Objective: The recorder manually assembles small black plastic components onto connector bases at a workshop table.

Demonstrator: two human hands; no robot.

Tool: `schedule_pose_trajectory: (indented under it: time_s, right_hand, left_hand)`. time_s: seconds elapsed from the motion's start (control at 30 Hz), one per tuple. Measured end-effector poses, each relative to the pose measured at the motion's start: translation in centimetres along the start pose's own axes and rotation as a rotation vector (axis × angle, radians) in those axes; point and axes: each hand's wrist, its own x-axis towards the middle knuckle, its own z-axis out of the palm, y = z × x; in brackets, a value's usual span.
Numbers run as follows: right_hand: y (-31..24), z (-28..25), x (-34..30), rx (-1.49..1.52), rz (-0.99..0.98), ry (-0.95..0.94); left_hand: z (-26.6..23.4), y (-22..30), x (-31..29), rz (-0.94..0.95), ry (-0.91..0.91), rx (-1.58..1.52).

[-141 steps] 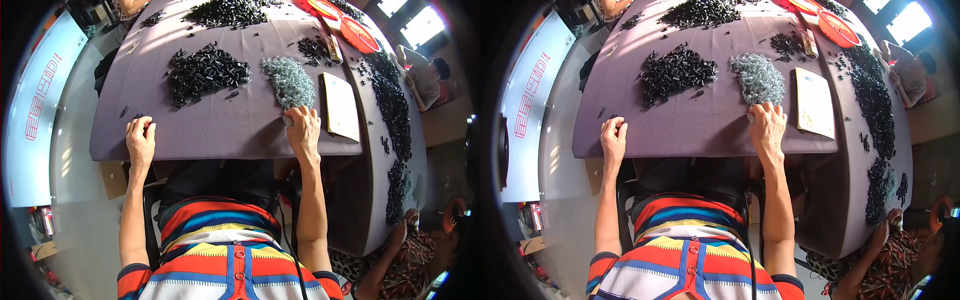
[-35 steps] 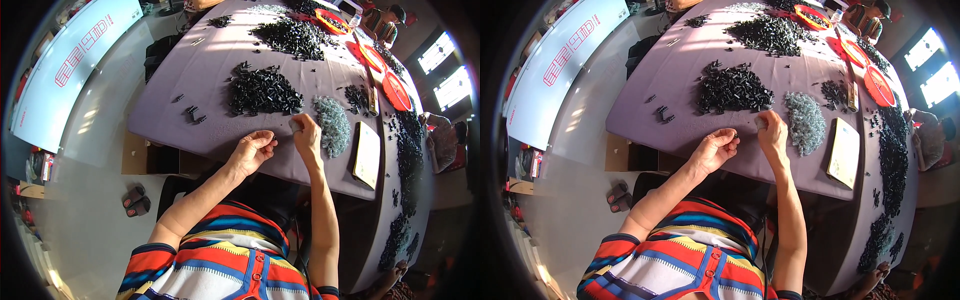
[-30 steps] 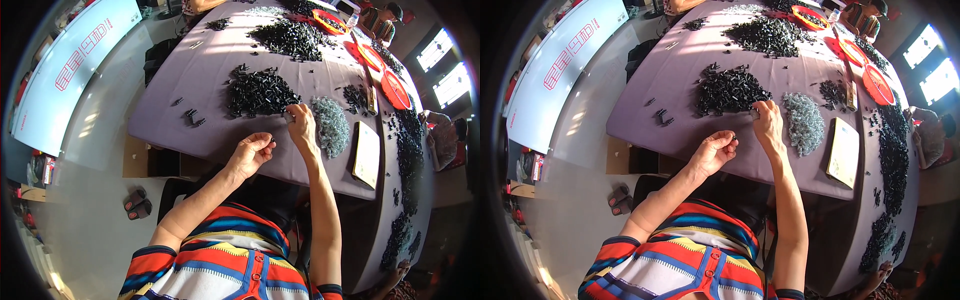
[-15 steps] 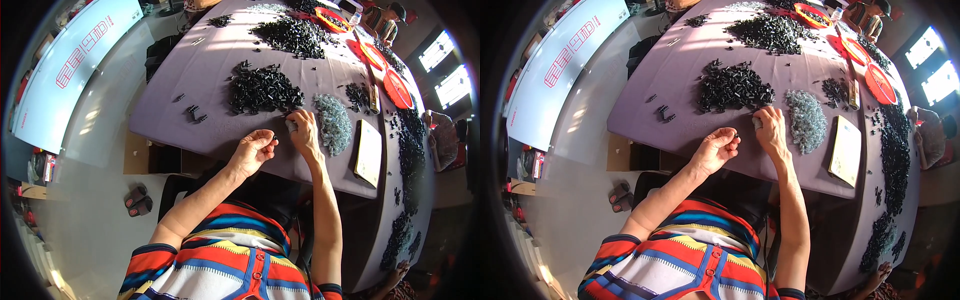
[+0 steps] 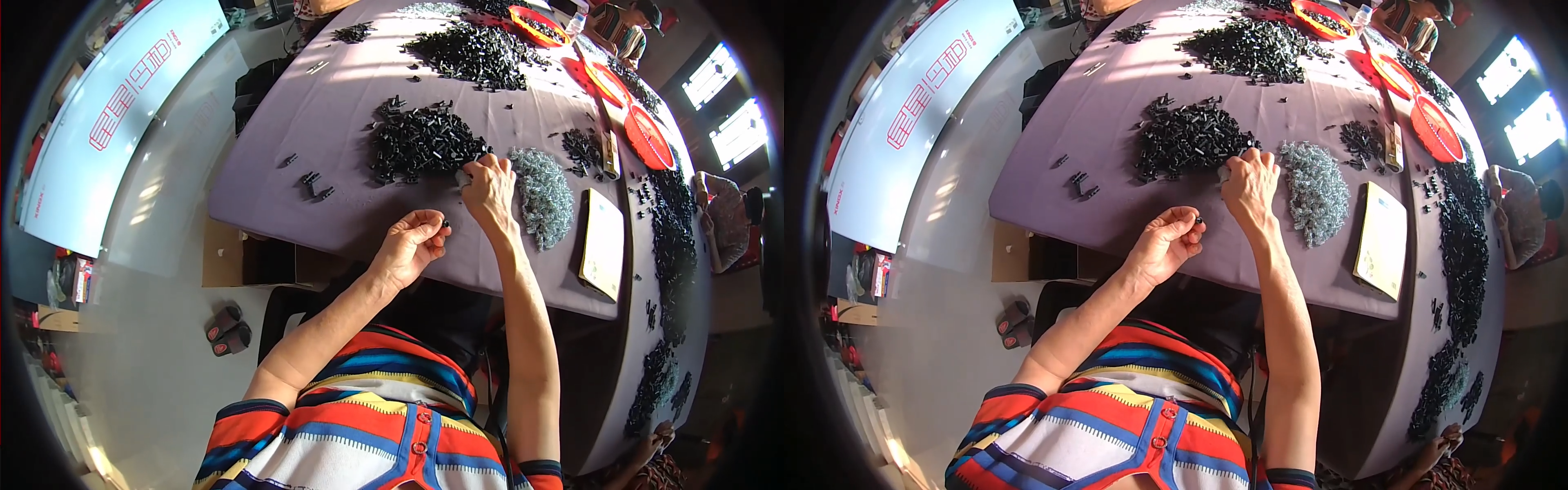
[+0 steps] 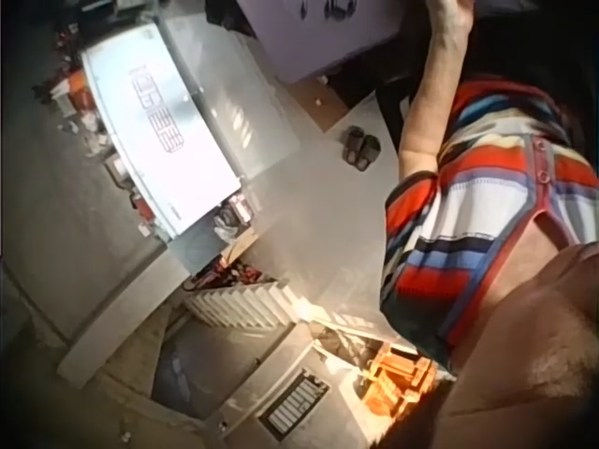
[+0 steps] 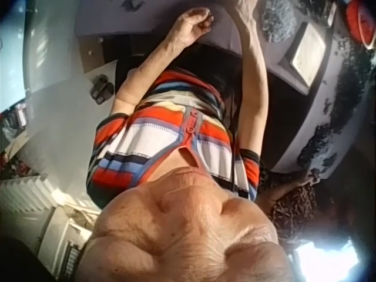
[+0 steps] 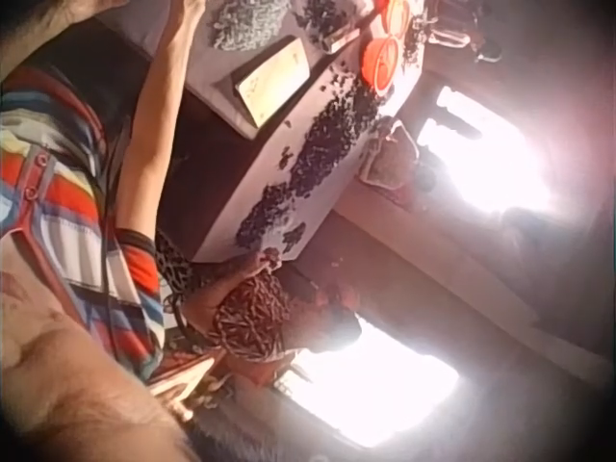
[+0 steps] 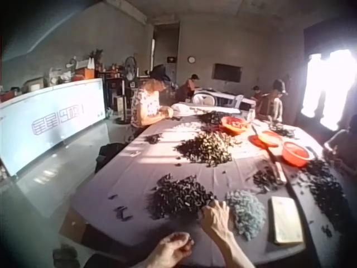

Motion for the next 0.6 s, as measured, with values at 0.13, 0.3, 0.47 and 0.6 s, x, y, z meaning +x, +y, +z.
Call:
schedule_pose_trajectory:
  time_s: [0.13,0.3,0.47,0.6]
  right_hand:
    - [-0.6,0.4,0.6,-0.050,0.010,-0.028]
    - [-0.5,0.7,0.2,-0.064,-0.054,-0.026]
    - [-1.0,-1.3,-0.8,0.199,-0.077,0.093]
    - [-2.5,-4.5,-3.7,0.515,0.132,-0.018]
  left_hand:
    - [-0.1,0.0,-0.1,0.002,-0.017,0.003]
    - [-0.1,-0.1,-0.1,0.011,-0.002,-0.009]
    - [-0.2,-0.2,-0.1,0.005,-0.007,-0.022]
    - [-0.3,-0.4,-0.1,0.037,0.007,0.008]
